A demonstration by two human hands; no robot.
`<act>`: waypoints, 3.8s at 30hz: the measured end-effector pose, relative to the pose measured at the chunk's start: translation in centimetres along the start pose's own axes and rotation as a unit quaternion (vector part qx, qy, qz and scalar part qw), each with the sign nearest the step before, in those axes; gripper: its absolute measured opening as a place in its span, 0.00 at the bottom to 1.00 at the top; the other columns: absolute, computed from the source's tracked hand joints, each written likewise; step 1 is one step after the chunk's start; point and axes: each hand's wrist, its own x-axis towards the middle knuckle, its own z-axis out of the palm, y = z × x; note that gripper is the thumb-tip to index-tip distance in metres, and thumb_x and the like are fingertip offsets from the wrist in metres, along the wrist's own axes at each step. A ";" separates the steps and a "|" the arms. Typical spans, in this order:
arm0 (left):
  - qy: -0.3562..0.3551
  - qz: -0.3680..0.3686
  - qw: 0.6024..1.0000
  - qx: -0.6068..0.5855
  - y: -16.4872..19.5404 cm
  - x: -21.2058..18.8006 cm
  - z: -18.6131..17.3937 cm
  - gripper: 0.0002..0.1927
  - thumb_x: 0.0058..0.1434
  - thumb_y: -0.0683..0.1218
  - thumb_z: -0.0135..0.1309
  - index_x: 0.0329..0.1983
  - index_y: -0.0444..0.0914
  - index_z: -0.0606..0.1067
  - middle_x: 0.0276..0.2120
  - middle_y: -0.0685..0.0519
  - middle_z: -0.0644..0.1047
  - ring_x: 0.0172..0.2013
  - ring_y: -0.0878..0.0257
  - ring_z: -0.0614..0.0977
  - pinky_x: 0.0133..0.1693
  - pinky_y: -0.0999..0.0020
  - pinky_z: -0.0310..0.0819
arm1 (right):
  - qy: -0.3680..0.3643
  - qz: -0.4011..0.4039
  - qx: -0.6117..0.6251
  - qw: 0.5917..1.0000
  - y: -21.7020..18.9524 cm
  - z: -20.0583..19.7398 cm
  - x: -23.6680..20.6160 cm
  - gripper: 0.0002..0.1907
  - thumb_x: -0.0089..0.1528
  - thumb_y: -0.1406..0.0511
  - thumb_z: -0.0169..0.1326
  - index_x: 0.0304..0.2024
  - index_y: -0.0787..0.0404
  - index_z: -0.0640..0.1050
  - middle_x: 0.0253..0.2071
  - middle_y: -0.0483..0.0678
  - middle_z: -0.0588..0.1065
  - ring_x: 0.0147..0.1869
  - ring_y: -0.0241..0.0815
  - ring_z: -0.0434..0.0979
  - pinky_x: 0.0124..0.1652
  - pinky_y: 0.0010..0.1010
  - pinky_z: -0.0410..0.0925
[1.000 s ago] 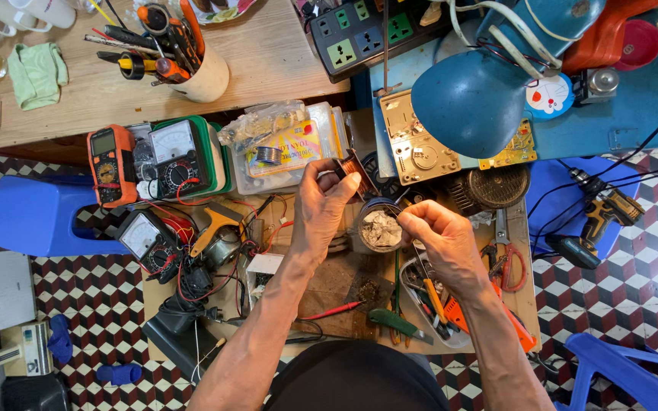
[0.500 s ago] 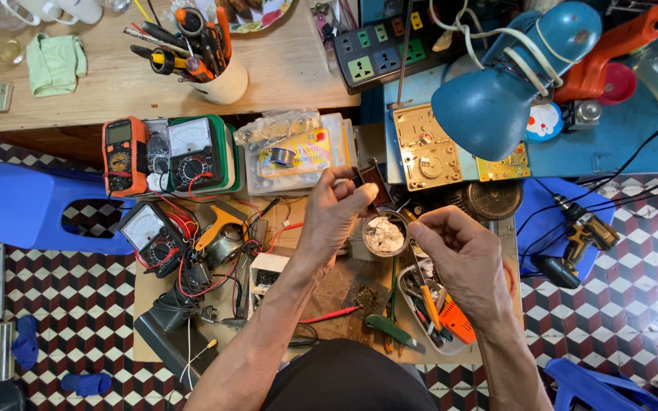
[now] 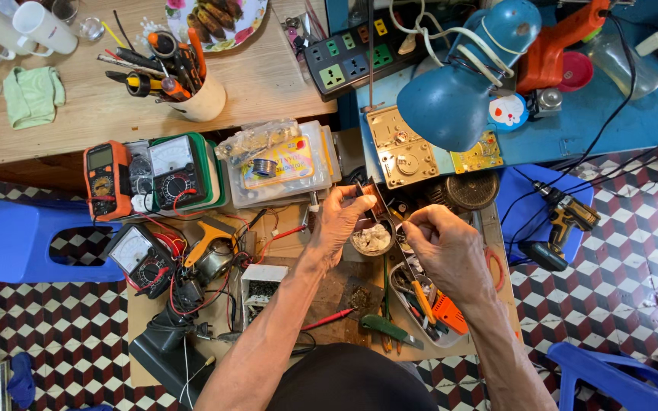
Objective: The person winds copper wire around a small cylindrical core to form an electromagnet coil. They repeatedly wrap the wire by hand, adjust the coil, and use a small tool to press or secure the windings. The work is performed at a cluttered electronics workbench with multimeters and other tools visible.
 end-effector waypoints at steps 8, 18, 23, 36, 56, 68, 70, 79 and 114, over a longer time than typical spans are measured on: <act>0.012 -0.085 0.991 0.105 -3.4 1.0 0.5 0.26 0.53 0.50 0.64 0.50 0.32 0.72 0.39 0.47 0.81 0.35 0.63 0.84 0.33 0.69 0.84 | 0.042 -0.185 -0.122 0.974 3.3 0.9 0.3 0.05 0.61 0.68 0.60 0.36 0.63 0.78 0.34 0.50 0.76 0.34 0.46 0.79 0.35 0.36 0.70; 0.010 -0.145 0.985 0.091 -5.5 0.6 -0.8 0.22 0.57 0.53 0.64 0.45 0.32 0.75 0.34 0.48 0.80 0.27 0.65 0.82 0.28 0.74 0.80 | 0.034 -0.139 -0.080 0.987 5.1 1.7 -0.3 0.04 0.63 0.68 0.59 0.39 0.64 0.79 0.36 0.50 0.77 0.35 0.46 0.80 0.36 0.35 0.72; -0.001 -0.165 0.985 0.050 -5.6 0.7 -0.7 0.19 0.59 0.52 0.61 0.44 0.33 0.77 0.33 0.48 0.82 0.27 0.67 0.83 0.27 0.78 0.79 | 0.036 -0.122 -0.071 0.989 5.0 1.7 -0.6 0.05 0.63 0.68 0.58 0.39 0.64 0.80 0.37 0.49 0.78 0.35 0.45 0.81 0.35 0.34 0.73; -0.027 -0.114 0.977 0.177 -4.8 -1.1 -0.2 0.23 0.53 0.52 0.65 0.46 0.35 0.73 0.34 0.49 0.83 0.33 0.66 0.85 0.34 0.69 0.84 | 0.055 -0.214 -0.125 0.967 5.7 2.1 0.6 0.05 0.62 0.68 0.61 0.36 0.63 0.77 0.34 0.49 0.73 0.36 0.49 0.78 0.36 0.38 0.71; -0.047 -0.078 0.964 0.251 -3.7 -3.5 -0.7 0.26 0.53 0.49 0.65 0.53 0.33 0.75 0.30 0.52 0.84 0.33 0.68 0.84 0.37 0.71 0.76 | 0.022 -0.212 -0.124 0.969 7.8 4.0 1.7 0.06 0.62 0.64 0.61 0.38 0.59 0.78 0.34 0.47 0.72 0.36 0.47 0.77 0.35 0.37 0.70; -0.061 -0.056 0.960 0.268 -3.0 -4.0 -0.6 0.25 0.53 0.49 0.65 0.51 0.34 0.76 0.28 0.56 0.81 0.31 0.70 0.81 0.36 0.73 0.74 | 0.023 -0.205 -0.116 0.972 7.3 3.8 1.8 0.06 0.62 0.65 0.61 0.37 0.60 0.79 0.34 0.47 0.73 0.36 0.47 0.78 0.35 0.37 0.71; -0.068 -0.053 0.952 0.294 -2.7 -4.3 -0.6 0.24 0.53 0.49 0.66 0.51 0.35 0.76 0.29 0.56 0.80 0.31 0.71 0.80 0.36 0.74 0.74 | 0.024 -0.200 -0.116 0.973 7.1 3.7 1.8 0.06 0.62 0.65 0.61 0.37 0.61 0.79 0.34 0.47 0.73 0.36 0.47 0.77 0.35 0.37 0.71; -0.109 -0.016 0.957 0.269 -1.4 -5.8 -1.3 0.23 0.54 0.49 0.65 0.52 0.36 0.77 0.35 0.57 0.81 0.36 0.70 0.80 0.42 0.73 0.77 | 0.014 -0.218 -0.091 0.972 6.3 3.4 1.5 0.05 0.63 0.66 0.60 0.38 0.61 0.79 0.35 0.47 0.74 0.38 0.46 0.78 0.37 0.36 0.71; -0.121 0.091 0.934 0.324 0.1 -8.2 -1.8 0.20 0.55 0.40 0.57 0.53 0.40 0.76 0.45 0.54 0.82 0.48 0.67 0.82 0.54 0.69 0.77 | -0.070 -0.163 -0.007 0.984 6.1 4.4 0.5 0.07 0.63 0.64 0.58 0.39 0.61 0.78 0.36 0.47 0.75 0.37 0.46 0.78 0.36 0.35 0.71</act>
